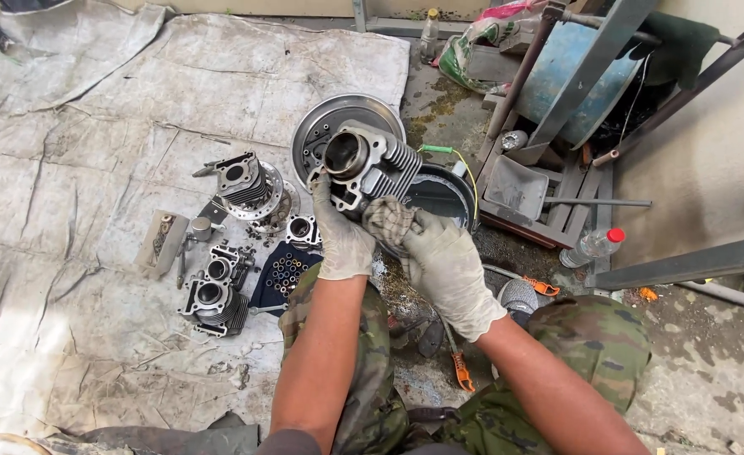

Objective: The person is cleaning a motorcycle cylinder head by wiping it thoroughly with a cloth.

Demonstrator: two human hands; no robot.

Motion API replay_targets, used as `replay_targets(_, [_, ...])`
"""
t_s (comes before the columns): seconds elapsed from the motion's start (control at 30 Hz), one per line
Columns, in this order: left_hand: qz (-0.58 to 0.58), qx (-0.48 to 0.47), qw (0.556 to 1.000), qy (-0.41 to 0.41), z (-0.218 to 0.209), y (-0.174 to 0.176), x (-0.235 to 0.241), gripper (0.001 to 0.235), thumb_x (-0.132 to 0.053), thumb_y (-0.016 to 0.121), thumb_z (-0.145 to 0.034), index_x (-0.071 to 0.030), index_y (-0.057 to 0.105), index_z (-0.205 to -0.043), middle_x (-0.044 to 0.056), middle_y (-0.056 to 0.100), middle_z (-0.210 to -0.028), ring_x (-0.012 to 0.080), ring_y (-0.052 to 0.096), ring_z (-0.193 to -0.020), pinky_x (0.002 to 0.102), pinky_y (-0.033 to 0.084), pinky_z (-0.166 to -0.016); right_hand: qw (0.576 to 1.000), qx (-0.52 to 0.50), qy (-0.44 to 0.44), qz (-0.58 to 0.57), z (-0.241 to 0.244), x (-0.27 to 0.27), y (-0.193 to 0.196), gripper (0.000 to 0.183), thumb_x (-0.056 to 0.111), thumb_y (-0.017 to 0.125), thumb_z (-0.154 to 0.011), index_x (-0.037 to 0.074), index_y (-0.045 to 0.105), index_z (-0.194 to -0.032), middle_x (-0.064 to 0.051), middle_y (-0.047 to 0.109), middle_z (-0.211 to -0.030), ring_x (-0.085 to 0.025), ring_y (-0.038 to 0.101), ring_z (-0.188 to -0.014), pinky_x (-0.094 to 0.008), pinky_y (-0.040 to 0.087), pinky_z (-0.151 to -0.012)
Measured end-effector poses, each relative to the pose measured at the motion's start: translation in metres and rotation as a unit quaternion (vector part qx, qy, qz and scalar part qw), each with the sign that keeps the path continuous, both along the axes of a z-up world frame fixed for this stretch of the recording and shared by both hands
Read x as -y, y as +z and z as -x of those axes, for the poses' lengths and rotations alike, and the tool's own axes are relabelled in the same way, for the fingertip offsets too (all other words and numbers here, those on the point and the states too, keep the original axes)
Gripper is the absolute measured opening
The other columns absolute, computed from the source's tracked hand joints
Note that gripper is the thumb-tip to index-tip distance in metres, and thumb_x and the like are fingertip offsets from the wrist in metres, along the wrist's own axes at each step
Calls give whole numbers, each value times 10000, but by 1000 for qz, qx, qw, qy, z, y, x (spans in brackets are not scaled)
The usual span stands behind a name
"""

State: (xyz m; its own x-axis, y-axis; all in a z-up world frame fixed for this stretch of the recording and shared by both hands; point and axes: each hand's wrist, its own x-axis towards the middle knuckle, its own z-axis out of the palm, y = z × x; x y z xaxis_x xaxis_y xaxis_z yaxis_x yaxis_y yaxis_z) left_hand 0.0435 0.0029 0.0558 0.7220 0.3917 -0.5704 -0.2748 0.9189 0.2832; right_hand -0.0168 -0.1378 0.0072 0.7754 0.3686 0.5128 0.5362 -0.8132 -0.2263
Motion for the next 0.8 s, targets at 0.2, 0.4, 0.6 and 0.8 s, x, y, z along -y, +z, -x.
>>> replay_targets(0.2, [11,51,998,-34,9,20,-14,276,-234,770,-867,-40,744,-1061,235,762,-1033,408,765,-912,558,674,-769,760,-315,-41,-567,-13,39,37,451,-27,570,-930,93,643,-1360,-128,715,-1267,-198,603,-1234,-411,454,-1116])
replay_targets(0.4, [-244,144,931,-231,12,-40,-4,484,-285,839,-824,-114,654,-1236,234,724,-1173,401,722,-1054,589,635,-890,628,-394,70,-667,-22,27,46,532,534,601,-977,15,694,-1052,-218,760,-802,-256,786,-732,-363,663,-538])
replay_targets(0.6, [-493,101,802,-321,46,-69,25,1189,-590,890,-690,9,322,-1545,346,322,-1564,524,277,-1473,623,250,-1234,649,-368,-65,-663,-40,48,73,392,374,694,-940,4,752,-1059,-166,742,-860,-237,756,-718,-368,664,-698])
replay_targets(0.8, [-390,190,835,-338,13,-121,-44,855,-260,847,-812,49,426,-1488,291,699,-933,398,717,-1030,418,570,-976,760,-354,-39,-544,-6,46,-2,649,471,478,-1042,51,446,-1535,-283,522,-1467,-414,499,-1375,-569,342,-1184])
